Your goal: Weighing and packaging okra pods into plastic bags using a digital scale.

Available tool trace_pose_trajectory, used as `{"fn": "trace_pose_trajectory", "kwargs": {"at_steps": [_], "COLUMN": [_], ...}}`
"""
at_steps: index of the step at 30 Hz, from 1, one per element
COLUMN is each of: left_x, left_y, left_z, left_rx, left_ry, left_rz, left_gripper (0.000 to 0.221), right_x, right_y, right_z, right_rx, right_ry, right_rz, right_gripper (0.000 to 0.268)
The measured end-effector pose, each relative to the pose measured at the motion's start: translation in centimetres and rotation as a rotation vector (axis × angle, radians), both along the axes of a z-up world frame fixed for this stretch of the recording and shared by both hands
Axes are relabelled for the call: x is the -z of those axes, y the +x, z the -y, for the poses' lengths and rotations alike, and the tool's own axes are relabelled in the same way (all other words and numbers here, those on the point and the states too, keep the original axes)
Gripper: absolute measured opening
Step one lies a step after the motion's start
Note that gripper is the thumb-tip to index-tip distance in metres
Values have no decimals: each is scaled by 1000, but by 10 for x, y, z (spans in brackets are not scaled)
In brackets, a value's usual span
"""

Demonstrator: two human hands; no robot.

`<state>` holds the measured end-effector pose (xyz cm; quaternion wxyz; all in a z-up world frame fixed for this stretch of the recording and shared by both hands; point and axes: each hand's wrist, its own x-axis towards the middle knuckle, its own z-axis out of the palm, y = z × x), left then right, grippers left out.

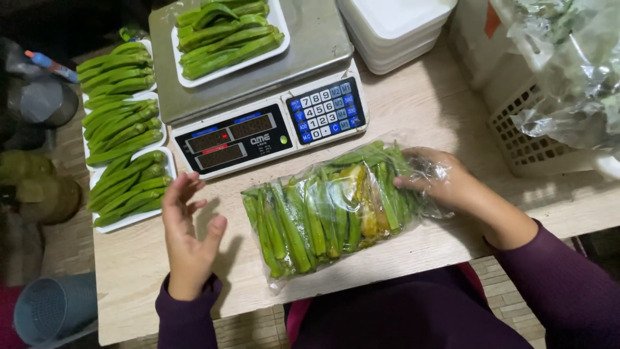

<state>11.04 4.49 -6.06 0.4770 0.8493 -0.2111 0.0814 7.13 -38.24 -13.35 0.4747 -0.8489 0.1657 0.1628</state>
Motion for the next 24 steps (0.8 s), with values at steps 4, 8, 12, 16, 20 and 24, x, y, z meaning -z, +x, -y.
{"fn": "trace_pose_trajectory", "kwargs": {"at_steps": [4, 8, 12, 16, 20, 24], "left_x": [1, -3, 9, 33, 43, 44], "left_y": [29, 50, 67, 78, 75, 76], "left_z": [4, 23, 30, 23, 14, 6], "left_rx": [5, -4, -3, -29, -90, -169], "left_ry": [-242, -413, -587, -677, -726, -797], "left_rz": [44, 109, 119, 75, 18, -38], "left_gripper": [77, 72, 67, 63, 54, 50], "right_x": [-6, -19, -23, -9, -20, -20], "right_y": [5, 0, 3, -12, -18, -33], "right_z": [-8, -15, -1, 30, 48, 62], "right_rx": [-16, -36, 17, 136, 64, 194], "right_ry": [3, 5, 28, 309, 92, 220], "right_rz": [104, 131, 71, 43, -91, 202], "right_gripper": [62, 59, 67, 61, 59, 41]}}
